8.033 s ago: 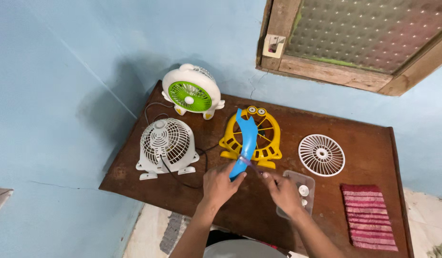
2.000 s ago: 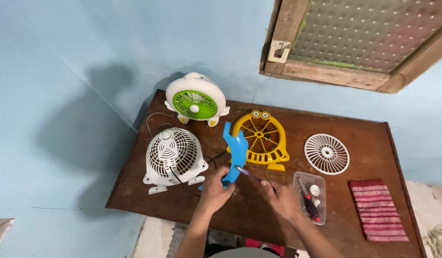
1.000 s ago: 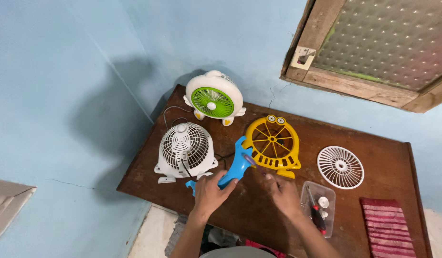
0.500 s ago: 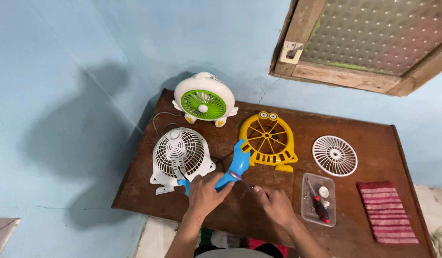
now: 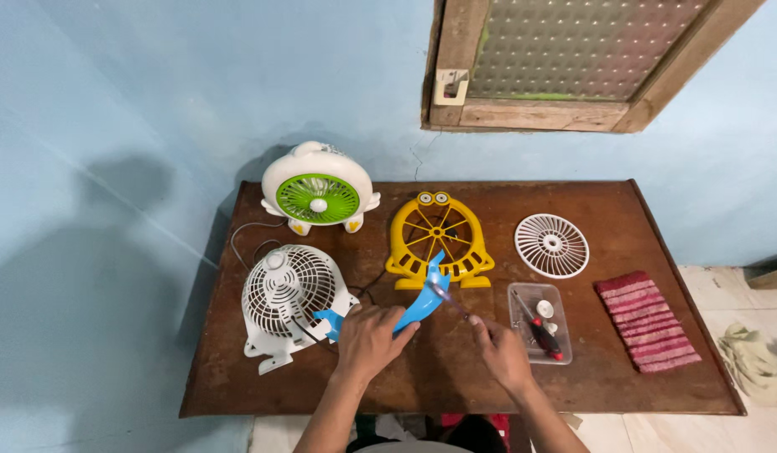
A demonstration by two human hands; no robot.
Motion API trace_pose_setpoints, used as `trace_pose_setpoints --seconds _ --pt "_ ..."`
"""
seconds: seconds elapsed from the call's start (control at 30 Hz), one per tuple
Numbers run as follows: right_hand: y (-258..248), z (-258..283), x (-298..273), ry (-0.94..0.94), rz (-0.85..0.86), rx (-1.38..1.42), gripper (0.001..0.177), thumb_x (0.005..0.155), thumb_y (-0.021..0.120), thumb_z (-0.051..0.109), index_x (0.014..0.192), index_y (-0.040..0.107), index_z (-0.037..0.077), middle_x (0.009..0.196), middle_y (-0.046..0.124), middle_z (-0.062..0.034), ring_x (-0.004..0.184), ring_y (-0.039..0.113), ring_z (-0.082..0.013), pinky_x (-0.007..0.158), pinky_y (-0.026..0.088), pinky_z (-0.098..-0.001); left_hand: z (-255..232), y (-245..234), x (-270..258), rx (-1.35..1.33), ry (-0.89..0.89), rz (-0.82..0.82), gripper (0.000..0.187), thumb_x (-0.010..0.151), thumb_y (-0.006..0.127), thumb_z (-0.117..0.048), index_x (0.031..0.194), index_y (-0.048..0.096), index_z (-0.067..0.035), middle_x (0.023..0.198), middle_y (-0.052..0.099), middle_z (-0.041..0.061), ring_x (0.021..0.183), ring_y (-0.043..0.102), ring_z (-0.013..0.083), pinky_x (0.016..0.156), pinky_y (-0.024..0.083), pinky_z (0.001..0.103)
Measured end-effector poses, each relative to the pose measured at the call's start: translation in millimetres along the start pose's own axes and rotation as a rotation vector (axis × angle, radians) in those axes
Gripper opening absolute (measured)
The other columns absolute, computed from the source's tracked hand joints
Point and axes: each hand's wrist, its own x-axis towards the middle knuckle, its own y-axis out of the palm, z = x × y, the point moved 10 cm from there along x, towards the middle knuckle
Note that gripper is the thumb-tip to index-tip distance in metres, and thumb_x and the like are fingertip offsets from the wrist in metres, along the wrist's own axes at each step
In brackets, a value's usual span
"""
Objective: The person assembles a small white fan by inserting the motor and blades into the housing and securing it with a screwdriver. They then attach a yellow fan frame and use a toothbrush to clean a blue plastic part.
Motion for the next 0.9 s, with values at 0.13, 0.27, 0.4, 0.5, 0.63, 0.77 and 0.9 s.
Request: trace_pose_setpoints --seconds 0.13,0.27,0.4,0.5,0.63,0.77,0.9 --pt "3 2 -5 -0.02 -0.044 -0.029 0.048 0.097 0.054 0.049 0.095 0.076 0.007 0.06 0.063 -0.0232 0.058 0.061 -0.0409 0.058 0.046 -0.0496 1 12 -1 0.073 0.059 0.039 0.03 0.086 0.08 -0.038 0.086 0.068 -0.011 0.064 0.067 0.003 0.061 0.064 0.0223 0.064 0.046 0.04" --pt "17 5 -8 -0.046 0.027 -0.147 0.052 0.098 0.057 0.054 0.091 0.078 0.006 0.064 0.065 -0.0238 0.064 0.064 -0.043 0.063 0.047 -0.0494 4 11 -6 0.102 0.107 0.003 0.029 0.088 0.079 -0.038 0.09 0.069 -0.01 0.065 0.066 0.004 0.066 0.065 0.0227 0.066 0.046 0.038" --pt "1 3 1 0.013 -0.065 -0.083 0.052 0.099 0.052 0.051 0.094 0.075 0.005 0.067 0.064 -0.0254 0.064 0.065 -0.0446 0.063 0.049 -0.0528 7 16 -7 0.121 0.082 0.04 0.031 0.088 0.078 -0.039 0.089 0.069 -0.01 0.065 0.068 0.004 0.066 0.065 0.0232 0.069 0.046 0.04" --pt "11 19 2 -0.108 -0.033 -0.132 0.048 0.094 0.055 0.052 0.096 0.079 0.01 0.068 0.066 -0.0251 0.066 0.066 -0.0456 0.061 0.049 -0.0537 11 14 -6 0.085 0.071 0.028 0.03 0.088 0.077 -0.039 0.093 0.071 -0.01 0.065 0.068 0.005 0.064 0.065 0.0229 0.067 0.046 0.04" --pt "32 27 -9 -0.152 0.034 -0.223 0.051 0.096 0.058 0.053 0.087 0.08 0.008 0.063 0.064 -0.0255 0.067 0.065 -0.0457 0.064 0.049 -0.0522 15 8 -8 0.075 0.089 0.013 0.029 0.088 0.077 -0.038 0.09 0.07 -0.01 0.067 0.069 0.004 0.064 0.064 0.0233 0.065 0.044 0.04" --pt "18 29 7 -0.122 -0.037 -0.14 0.05 0.099 0.056 0.049 0.088 0.078 0.005 0.062 0.063 -0.0243 0.061 0.063 -0.0459 0.06 0.048 -0.0535 26 -1 -17 0.06 0.031 0.012 0.03 0.087 0.078 -0.039 0.089 0.069 -0.01 0.065 0.068 0.004 0.063 0.063 0.0236 0.064 0.043 0.04" --pt "27 23 8 0.022 -0.002 -0.055 0.045 0.1 0.053 0.047 0.097 0.078 0.009 0.056 0.061 -0.0247 0.054 0.063 -0.0445 0.057 0.047 -0.0536 33 -2 -20 0.065 0.023 0.019 0.03 0.089 0.077 -0.039 0.091 0.069 -0.009 0.066 0.068 0.003 0.063 0.064 0.0216 0.062 0.042 0.039"
